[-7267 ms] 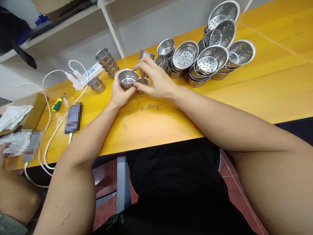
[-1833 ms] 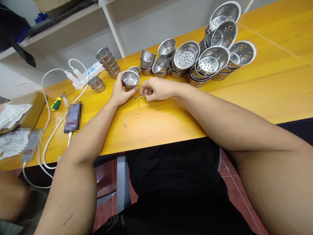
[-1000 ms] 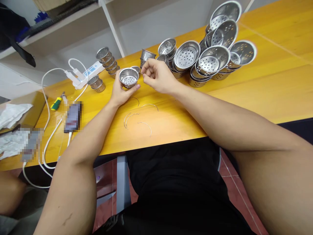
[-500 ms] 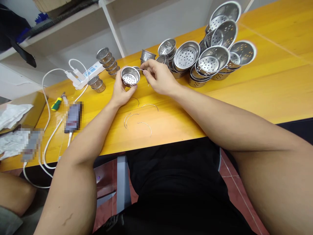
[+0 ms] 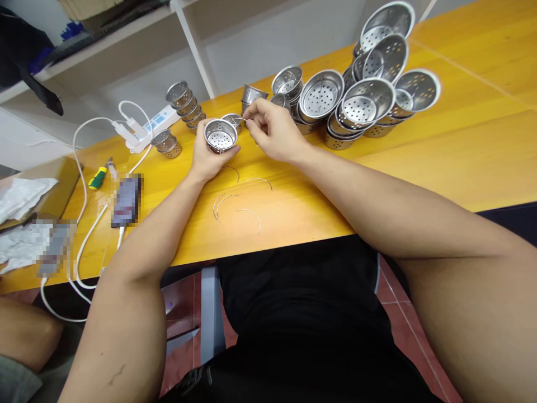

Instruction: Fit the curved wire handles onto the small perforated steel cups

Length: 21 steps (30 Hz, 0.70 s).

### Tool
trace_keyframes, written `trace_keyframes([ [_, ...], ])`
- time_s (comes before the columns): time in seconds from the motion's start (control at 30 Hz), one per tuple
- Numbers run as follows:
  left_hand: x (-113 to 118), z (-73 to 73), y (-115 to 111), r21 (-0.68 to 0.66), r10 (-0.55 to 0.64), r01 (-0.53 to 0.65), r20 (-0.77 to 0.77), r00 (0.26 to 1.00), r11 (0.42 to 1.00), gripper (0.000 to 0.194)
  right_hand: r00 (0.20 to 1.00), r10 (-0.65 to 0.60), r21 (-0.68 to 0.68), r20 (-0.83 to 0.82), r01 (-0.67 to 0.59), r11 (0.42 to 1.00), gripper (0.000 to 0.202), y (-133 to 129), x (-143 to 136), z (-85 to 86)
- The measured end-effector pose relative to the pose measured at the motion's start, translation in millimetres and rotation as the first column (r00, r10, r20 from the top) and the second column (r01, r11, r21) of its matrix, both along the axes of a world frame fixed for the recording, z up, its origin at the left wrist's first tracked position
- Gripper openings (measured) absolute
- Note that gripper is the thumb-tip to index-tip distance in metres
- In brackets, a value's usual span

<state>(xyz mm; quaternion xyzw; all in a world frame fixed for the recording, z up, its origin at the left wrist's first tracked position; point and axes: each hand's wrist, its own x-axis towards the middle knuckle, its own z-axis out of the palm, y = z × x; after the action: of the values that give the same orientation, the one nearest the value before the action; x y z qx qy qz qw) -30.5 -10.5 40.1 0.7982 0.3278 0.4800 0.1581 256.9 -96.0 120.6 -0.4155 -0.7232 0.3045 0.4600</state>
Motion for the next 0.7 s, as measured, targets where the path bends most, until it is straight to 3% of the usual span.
trace_keyframes([
  [0.3,-2.1,-6.7,8.3,0.034,-0.046,0.048,-0.042,0.998,0.998,0.109,0.999,-0.044,0.018,0.024,0.043,0.999,0.078,2.9,-0.9,-1.6],
  [0.57,1.7,2.1,0.7,0.052,-0.003,0.003,0.003,1.000,0.999,0.108,0.999,-0.034,0.005,0.029,0.034,0.999,0.083,2.4,-1.0,-0.6],
  [0.7,3.1,6.2,-5.5,-0.011,0.009,-0.009,0.011,1.000,1.000,0.109,0.998,-0.052,-0.012,0.032,0.053,0.999,0.086,-1.3,-2.3,3.7],
])
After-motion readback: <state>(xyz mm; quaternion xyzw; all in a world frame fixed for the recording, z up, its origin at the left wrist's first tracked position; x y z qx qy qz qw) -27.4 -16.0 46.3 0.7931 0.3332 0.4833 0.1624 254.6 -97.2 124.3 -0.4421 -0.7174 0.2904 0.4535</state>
